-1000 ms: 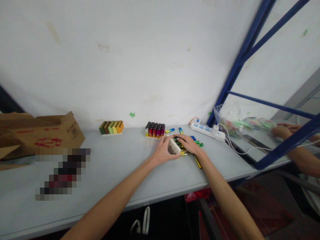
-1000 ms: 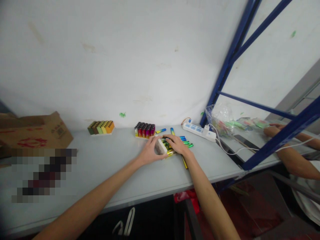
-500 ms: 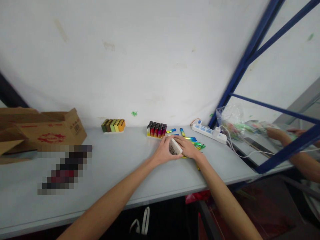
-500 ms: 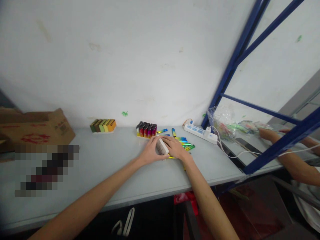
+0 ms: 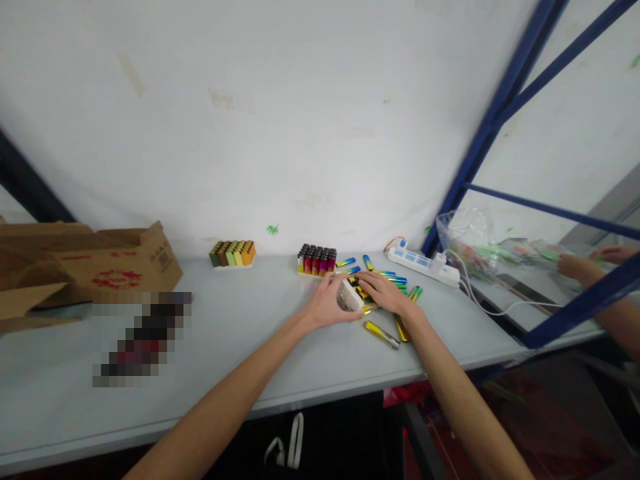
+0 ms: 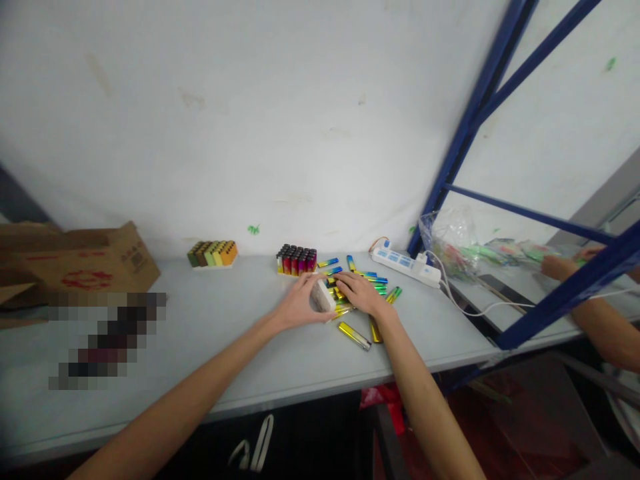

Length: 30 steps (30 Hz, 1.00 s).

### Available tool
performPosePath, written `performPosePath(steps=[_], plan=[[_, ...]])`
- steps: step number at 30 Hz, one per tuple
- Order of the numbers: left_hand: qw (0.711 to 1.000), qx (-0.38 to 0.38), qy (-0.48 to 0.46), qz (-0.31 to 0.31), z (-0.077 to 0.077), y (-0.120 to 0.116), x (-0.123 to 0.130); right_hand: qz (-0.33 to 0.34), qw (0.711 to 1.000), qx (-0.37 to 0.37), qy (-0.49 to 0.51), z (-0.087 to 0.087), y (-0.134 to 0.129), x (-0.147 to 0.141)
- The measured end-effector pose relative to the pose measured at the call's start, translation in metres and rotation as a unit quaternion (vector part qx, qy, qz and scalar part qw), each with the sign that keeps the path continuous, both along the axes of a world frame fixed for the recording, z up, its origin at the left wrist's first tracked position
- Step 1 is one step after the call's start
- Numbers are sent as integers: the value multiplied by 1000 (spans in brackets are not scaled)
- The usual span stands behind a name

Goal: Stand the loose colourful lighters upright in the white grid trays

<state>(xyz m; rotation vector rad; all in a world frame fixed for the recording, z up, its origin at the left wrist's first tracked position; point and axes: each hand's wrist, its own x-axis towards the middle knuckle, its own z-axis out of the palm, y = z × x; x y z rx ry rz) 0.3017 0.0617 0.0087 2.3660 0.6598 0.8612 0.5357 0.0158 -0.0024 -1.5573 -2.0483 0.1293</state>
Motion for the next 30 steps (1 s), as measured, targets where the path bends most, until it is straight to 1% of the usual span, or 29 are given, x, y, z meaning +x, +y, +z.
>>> performPosePath(steps=[4,5,7,10,14,20,22,25,28,30], plan=[[1000,-13,-16,3,-2,-1,4,-44,999,21,-25,4,-3,-10],[1000,-18,-23,3,-4,-2,6,-42,998,21,-31,5,-4,-14],[999,-29,-33,6,-7,-3,11,-13,999,6,-49,4,-4,-22],[998,-38,-40,11,-11,-3,15,21,996,-19,-90,2,-5,-25],[999,-28,-41,8,-11,-2,14,8,993,-6,-115,1,-6,-19],[1000,-7,-11,-3,-2,3,-1,-12,996,-10,-93,1,-3,-10],[1000,-6,-4,-3,0,5,-3,-21,996,-9,-89,1,-3,-10],[1000,-12,-8,-1,-2,6,-1,-31,996,-5,-84,3,-3,-16],[1000,-22,-19,1,-6,4,6,-6,996,-26,-88,4,-5,-25],[999,-24,-27,3,-8,4,9,13,993,-43,-109,4,-6,-30]])
